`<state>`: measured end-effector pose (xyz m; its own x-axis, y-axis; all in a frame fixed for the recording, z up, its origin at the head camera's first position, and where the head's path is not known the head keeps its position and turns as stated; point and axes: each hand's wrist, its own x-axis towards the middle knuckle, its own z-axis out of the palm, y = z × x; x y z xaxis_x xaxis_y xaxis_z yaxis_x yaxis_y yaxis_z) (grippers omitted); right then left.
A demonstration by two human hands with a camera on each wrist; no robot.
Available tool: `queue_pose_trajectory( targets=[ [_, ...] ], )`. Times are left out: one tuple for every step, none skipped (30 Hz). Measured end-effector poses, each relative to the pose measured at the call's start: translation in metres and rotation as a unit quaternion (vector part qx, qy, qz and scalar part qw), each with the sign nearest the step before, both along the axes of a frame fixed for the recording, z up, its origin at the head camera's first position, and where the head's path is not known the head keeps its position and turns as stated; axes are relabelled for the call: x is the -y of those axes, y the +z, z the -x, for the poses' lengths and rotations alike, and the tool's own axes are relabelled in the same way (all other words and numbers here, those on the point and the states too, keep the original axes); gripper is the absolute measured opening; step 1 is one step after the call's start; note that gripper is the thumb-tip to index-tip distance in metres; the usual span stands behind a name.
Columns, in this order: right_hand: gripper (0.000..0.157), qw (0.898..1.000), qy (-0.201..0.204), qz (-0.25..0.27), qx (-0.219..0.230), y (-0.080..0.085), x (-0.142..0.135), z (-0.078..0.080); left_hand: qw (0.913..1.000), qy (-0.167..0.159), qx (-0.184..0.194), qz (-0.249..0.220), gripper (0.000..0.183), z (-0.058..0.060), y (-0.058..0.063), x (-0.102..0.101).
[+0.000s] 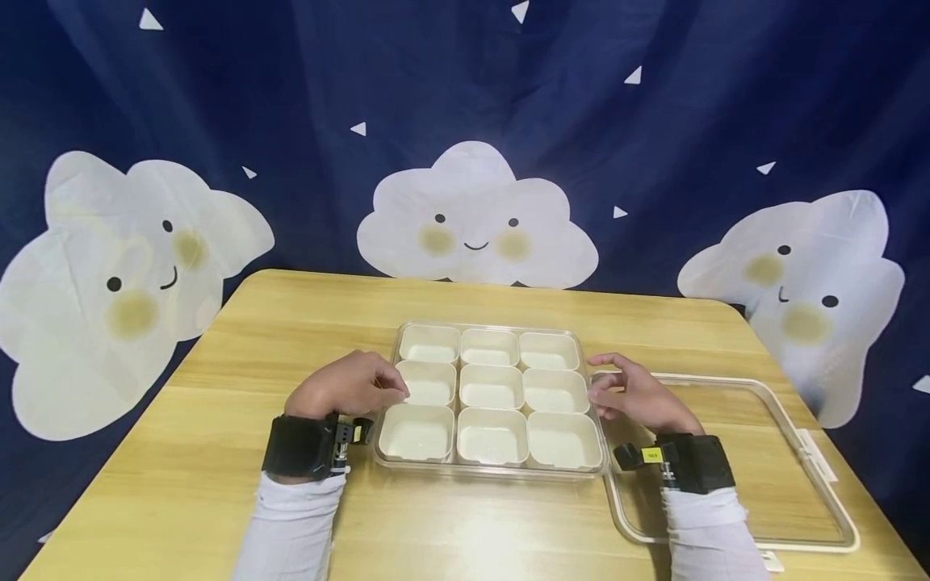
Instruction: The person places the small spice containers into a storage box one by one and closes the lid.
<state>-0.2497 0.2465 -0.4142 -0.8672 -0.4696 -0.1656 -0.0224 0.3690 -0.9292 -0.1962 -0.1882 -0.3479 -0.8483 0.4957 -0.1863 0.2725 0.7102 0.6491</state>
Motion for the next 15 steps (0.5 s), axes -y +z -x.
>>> queue_pose_trajectory(
  targets=[
    [0.053,1.000,-0.010,-0.002,-0.002,0.000,0.000,-0.001,1.0000,0.001,-0.002,-0.002,0.012,0.000,-0.001,0.000],
    [0.051,1.000,-0.020,-0.006,-0.004,-0.001,0.000,-0.002,1.0000,0.001,-0.006,-0.003,0.012,-0.001,-0.002,0.000],
    [0.049,0.999,-0.032,-0.010,-0.008,-0.001,0.001,-0.003,0.9999,0.000,-0.011,-0.006,0.012,-0.001,-0.003,-0.001],
    [0.048,0.999,-0.044,-0.013,-0.009,-0.001,0.001,-0.004,0.9999,0.001,-0.013,-0.008,0.012,-0.001,-0.004,-0.001],
    [0.046,0.998,-0.054,-0.017,-0.012,0.000,0.001,-0.004,0.9998,0.002,-0.018,-0.009,0.012,-0.001,-0.004,-0.001],
    [0.046,0.998,-0.061,-0.018,-0.014,0.000,0.001,-0.004,0.9997,0.004,-0.022,-0.008,0.012,-0.001,-0.005,-0.002],
    [0.045,0.997,-0.069,-0.017,-0.016,0.001,0.001,-0.004,0.9996,0.005,-0.027,-0.008,0.012,-0.001,-0.005,-0.002],
    [0.046,0.997,-0.074,-0.016,-0.016,0.002,0.000,-0.003,0.9994,0.006,-0.033,-0.008,0.011,0.000,-0.006,-0.002],
    [0.047,0.996,-0.084,-0.018,-0.016,0.004,-0.001,-0.003,0.9993,0.007,-0.037,-0.009,0.011,0.000,-0.006,-0.002],
    [0.049,0.995,-0.094,-0.021,-0.018,0.007,-0.003,-0.002,0.9991,0.010,-0.039,-0.010,0.010,0.000,-0.006,-0.002],
    [0.052,0.994,-0.107,-0.026,-0.025,0.010,-0.006,-0.001,0.9990,0.013,-0.042,-0.012,0.010,0.001,-0.006,-0.002],
    [0.055,0.991,-0.123,-0.032,-0.032,0.015,-0.010,0.000,0.9988,0.015,-0.044,-0.013,0.010,0.001,-0.006,-0.003],
    [0.059,0.988,-0.145,-0.037,-0.036,0.019,-0.016,0.001,0.9987,0.016,-0.046,-0.016,0.010,0.002,-0.005,-0.003],
    [0.063,0.984,-0.170,-0.045,-0.040,0.024,-0.023,0.001,0.9985,0.016,-0.048,-0.019,0.010,0.002,-0.005,-0.004],
    [0.068,0.977,-0.200,-0.053,-0.043,0.029,-0.032,0.001,0.9985,0.018,-0.049,-0.020,0.010,0.003,-0.005,-0.005]
  ],
)
